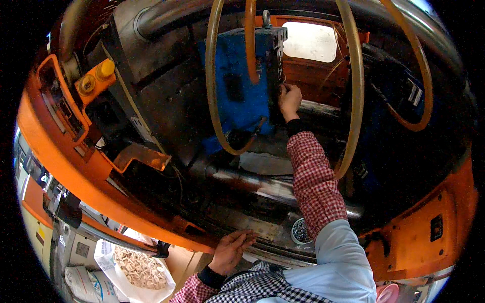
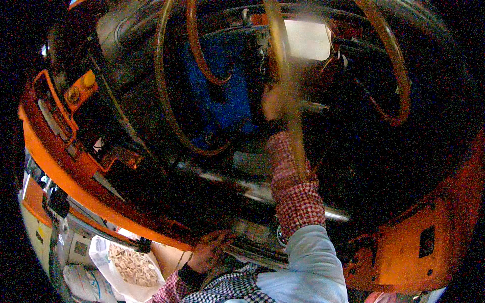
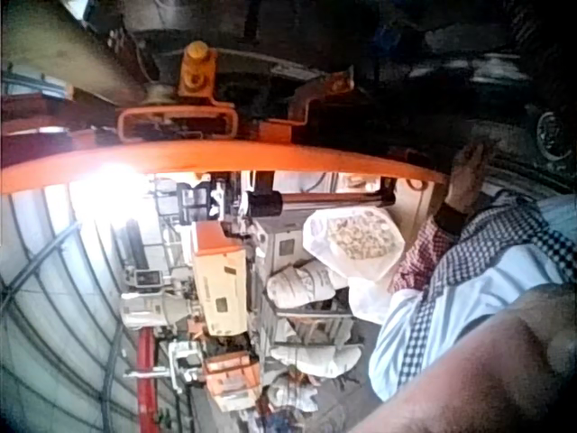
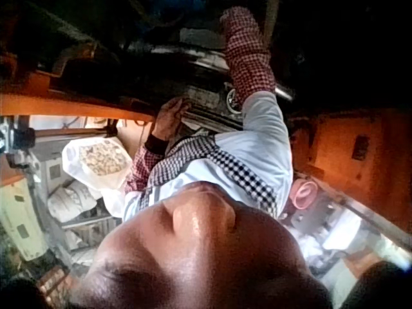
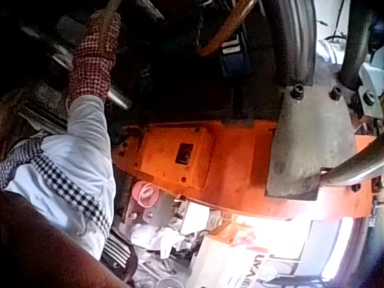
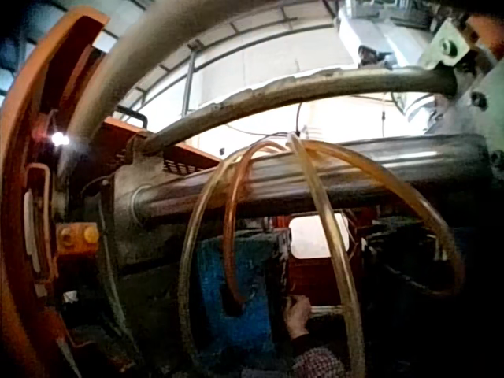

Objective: The person repeatedly picks small white plastic components from a bag, uses red-handled scissors to trim excess material, and places the pieces into a machine. The person also handles a chain-like assembly of parts and continues trimming and sorting them.

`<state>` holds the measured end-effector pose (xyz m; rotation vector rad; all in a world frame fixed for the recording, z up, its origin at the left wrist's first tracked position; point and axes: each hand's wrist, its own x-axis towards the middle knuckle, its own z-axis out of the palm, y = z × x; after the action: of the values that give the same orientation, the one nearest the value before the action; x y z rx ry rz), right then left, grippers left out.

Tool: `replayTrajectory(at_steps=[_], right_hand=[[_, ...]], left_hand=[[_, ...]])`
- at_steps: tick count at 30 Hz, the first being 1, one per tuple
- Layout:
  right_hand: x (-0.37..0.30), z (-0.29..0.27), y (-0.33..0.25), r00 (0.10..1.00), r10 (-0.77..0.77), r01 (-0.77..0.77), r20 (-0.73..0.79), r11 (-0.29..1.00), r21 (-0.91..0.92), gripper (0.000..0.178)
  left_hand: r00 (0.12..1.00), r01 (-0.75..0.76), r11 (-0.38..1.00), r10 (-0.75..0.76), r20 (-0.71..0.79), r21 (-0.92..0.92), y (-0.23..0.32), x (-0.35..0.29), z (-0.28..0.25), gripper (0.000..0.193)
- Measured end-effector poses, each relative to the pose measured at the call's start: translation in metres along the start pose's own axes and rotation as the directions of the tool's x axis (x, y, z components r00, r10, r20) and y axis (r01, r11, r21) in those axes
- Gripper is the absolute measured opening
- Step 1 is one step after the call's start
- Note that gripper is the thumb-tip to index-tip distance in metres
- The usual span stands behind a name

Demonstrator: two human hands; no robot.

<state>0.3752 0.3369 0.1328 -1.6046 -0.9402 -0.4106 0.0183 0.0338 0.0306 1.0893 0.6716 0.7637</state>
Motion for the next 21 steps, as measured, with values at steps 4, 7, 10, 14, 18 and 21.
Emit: replayTrajectory(at_steps=[4,7,10,14,18,21], right_hand=[[-0.003,0.012,-0.001,0.995,-0.082,0.075,-0.058,0.991,-0.11,0.022],[-0.004,0.008,-0.008,0.995,0.047,-0.043,-0.087,0.998,0.048,0.022],[0.005,0.011,-0.004,0.991,0.119,-0.116,-0.067,0.992,0.048,0.023],[0.005,0.015,-0.001,0.993,0.089,-0.093,-0.074,0.994,-0.051,0.023],[-0.002,0.015,0.0,0.994,0.1,-0.095,-0.032,0.987,0.13,0.022],[-0.004,0.021,0.006,0.997,0.055,-0.049,-0.056,0.995,0.092,0.021]], left_hand=[[0.986,0.141,0.947,-0.159,-0.04,-0.287,-0.011,0.008,-0.007,0.028],[1.0,-0.011,0.998,0.012,-0.013,0.06,-0.006,0.004,-0.007,0.029],[0.984,0.145,0.97,-0.162,-0.07,-0.195,-0.002,0.003,-0.009,0.029],[1.0,0.001,1.0,0.0,-0.025,0.02,-0.009,0.002,-0.016,0.03],[0.996,0.074,0.997,-0.073,-0.042,0.021,-0.004,0.001,-0.014,0.03],[0.969,0.214,0.951,-0.236,-0.076,-0.225,0.002,0.001,-0.009,0.03]])
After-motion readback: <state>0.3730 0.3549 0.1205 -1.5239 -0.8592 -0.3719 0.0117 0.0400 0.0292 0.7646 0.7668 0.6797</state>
